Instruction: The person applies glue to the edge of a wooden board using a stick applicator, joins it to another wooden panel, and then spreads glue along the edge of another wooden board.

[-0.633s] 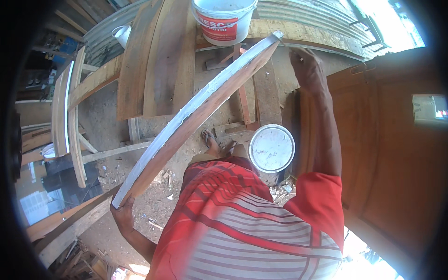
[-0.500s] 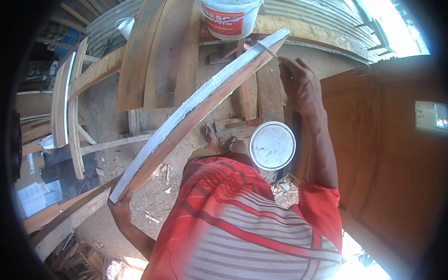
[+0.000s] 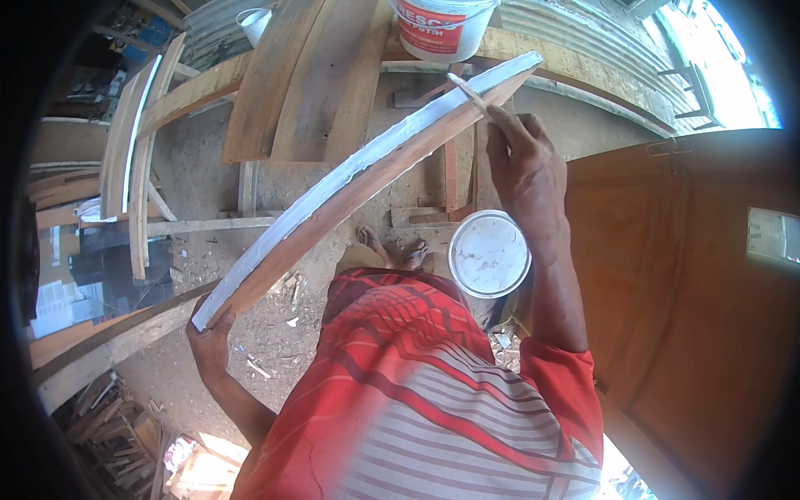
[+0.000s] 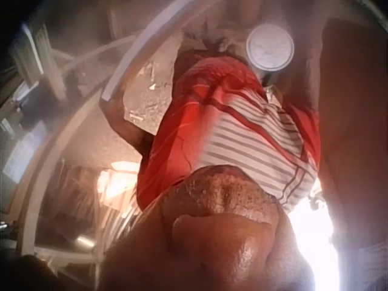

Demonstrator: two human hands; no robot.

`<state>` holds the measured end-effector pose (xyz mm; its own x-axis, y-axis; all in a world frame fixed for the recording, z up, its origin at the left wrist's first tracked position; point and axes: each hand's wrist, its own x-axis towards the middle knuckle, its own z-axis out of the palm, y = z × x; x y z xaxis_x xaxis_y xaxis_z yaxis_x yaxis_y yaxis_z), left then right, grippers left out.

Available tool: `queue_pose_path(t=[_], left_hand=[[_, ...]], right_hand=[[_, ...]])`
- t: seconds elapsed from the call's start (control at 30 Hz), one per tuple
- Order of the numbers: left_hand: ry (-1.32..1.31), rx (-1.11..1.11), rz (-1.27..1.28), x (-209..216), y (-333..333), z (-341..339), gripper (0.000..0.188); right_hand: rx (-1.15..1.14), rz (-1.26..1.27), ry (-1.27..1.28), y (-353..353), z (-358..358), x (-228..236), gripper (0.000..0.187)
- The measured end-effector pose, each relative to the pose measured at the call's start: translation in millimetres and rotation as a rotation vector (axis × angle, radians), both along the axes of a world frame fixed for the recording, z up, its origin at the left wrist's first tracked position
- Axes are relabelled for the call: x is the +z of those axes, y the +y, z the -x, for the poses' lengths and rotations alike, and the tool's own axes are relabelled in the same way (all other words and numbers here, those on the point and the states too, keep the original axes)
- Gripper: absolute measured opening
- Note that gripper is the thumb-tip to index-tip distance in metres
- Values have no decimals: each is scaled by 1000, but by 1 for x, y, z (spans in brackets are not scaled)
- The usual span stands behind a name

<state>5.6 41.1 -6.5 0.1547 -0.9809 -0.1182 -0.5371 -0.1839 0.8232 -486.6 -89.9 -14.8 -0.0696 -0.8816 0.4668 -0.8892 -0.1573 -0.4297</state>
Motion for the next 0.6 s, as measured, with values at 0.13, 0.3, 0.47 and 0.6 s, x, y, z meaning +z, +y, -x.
queue_pose_path(t=[0.13,0.3,0.47,0.6], left_hand=[[52,-5,-6,9,-3,10,42],[87,-38,12,0,-1,2,40],[137,-34,-73,-3,0,-6,44],[138,-115,14,-6,-7,-3,39]], right_hand=[[18,-114,5,20,-17,-5,25],[276,-150,-71,61,-78,13,30],[125,-67,-121,47,-70,18,30],[-47,-89,18,42,-63,1,29]])
